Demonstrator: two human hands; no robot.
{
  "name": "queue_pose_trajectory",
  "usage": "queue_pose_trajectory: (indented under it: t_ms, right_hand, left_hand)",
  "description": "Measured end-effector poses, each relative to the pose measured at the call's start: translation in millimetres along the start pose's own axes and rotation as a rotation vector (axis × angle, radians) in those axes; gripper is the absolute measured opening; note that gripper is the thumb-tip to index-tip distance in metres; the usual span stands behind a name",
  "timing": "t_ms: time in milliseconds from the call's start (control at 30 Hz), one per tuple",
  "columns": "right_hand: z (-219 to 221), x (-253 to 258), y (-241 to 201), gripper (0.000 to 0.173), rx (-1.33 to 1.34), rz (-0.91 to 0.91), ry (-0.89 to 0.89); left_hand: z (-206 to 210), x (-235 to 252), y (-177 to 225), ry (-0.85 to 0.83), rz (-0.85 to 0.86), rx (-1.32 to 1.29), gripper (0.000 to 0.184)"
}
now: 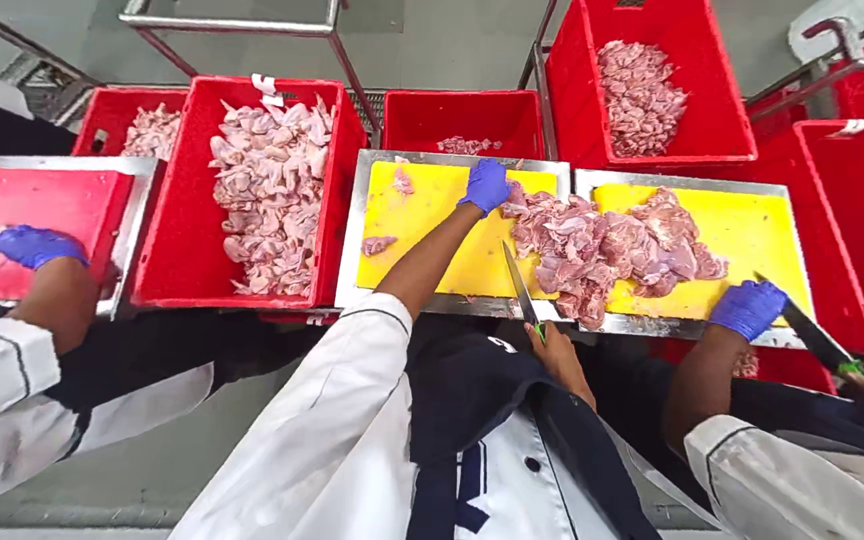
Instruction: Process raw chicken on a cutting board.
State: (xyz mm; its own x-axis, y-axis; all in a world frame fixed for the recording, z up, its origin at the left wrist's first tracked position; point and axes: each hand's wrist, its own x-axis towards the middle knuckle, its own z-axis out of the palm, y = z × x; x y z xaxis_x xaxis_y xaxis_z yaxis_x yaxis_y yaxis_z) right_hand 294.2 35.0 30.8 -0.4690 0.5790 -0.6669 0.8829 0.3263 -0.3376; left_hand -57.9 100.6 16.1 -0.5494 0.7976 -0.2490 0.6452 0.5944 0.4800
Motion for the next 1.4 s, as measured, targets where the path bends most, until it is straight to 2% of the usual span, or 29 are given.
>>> queue_pose_trajectory:
  t_ms: [100, 200, 233, 300, 367, 433, 500, 567, 633, 733, 833, 933, 1100, 1167, 1233, 1333, 1400]
  right_hand:
    - [5.4, -8.3, 9.5, 0.057, 0.033, 0.048, -0.024]
    - [16.6, -13.7, 12.1, 0.054, 0.103, 0.059, -0.023]
    - [18.0, -13.6, 12.3, 0.053, 0.121, 0.055, -0.015]
    - [19.5, -12.6, 11.3, 0.053, 0.159, 0.05, 0.011]
    - [20.0, -11.0, 8.4, 0.052, 0.205, 0.032, 0.059]
    - [19.9, -5.6, 5.1, 0.052, 0.231, -0.005, 0.103]
    - [16.1, 2.6, -2.8, 0.051, 0.212, -0.039, 0.129]
    - [6.2, 12.8, -19.5, 0.052, 0.161, -0.051, 0.112]
    - [-3.9, 19.2, -41.2, 0.055, 0.113, -0.085, 0.097]
    - [-21.7, 27.2, -68.7, 0.056, -0.001, -0.145, 0.122]
    - [-38.5, 34.1, -90.2, 0.058, -0.141, -0.139, 0.08]
    - [-45.6, 60.6, -122.0, 0.06, -0.181, -0.11, 0.005]
    - [-39.1, 114.1, -187.1, 0.058, -0.145, -0.111, 0.063]
    - [-34.5, 107.9, -181.8, 0.058, -0.149, -0.099, 0.073]
    - [-26.3, 87.5, -152.9, 0.058, -0.136, -0.069, 0.079]
    - [-14.6, 45.9, -102.8, 0.057, -0.15, 0.008, 0.051]
    - [-12.9, 28.5, -88.2, 0.058, -0.185, 0.06, 0.009]
  left_hand:
    - [0.9, 14.0, 19.6, -0.13, 0.01, 0.19, 0.042]
    - [2.6, 5.8, 16.2, -0.233, 0.118, 0.298, 0.043]
    - [2.5, 2.5, 10.9, -0.239, 0.169, 0.253, 0.038]
    - [-1.6, -10.4, -0.4, -0.253, 0.192, -0.025, 0.031]
    - [-10.9, -40.0, -5.4, -0.195, 0.075, -0.366, 0.027]
    - [-0.6, -66.9, -22.1, -0.027, -0.09, -0.518, 0.028]
    - [13.9, -95.0, -42.6, 0.091, -0.283, -0.444, 0.038]
    - [17.8, -117.8, -56.6, 0.127, -0.372, -0.315, 0.046]
    - [13.8, -128.9, -64.3, 0.176, -0.306, -0.254, 0.044]
    - [10.7, -117.4, -72.7, 0.221, 0.036, -0.19, 0.027]
    - [16.4, -98.3, -78.2, 0.139, 0.335, -0.118, 0.023]
    - [18.3, -84.1, -84.5, 0.094, 0.374, -0.122, 0.025]
    - [16.7, -77.9, -93.5, 0.066, 0.393, -0.061, 0.02]
    - [14.7, -80.6, -97.3, 0.112, 0.391, -0.01, 0.019]
    - [13.4, -85.2, -100.0, 0.132, 0.331, 0.012, 0.02]
    - [9.6, -112.0, -103.6, 0.081, 0.124, -0.001, 0.029]
    - [8.1, -136.4, -105.4, 0.025, -0.029, -0.036, 0.035]
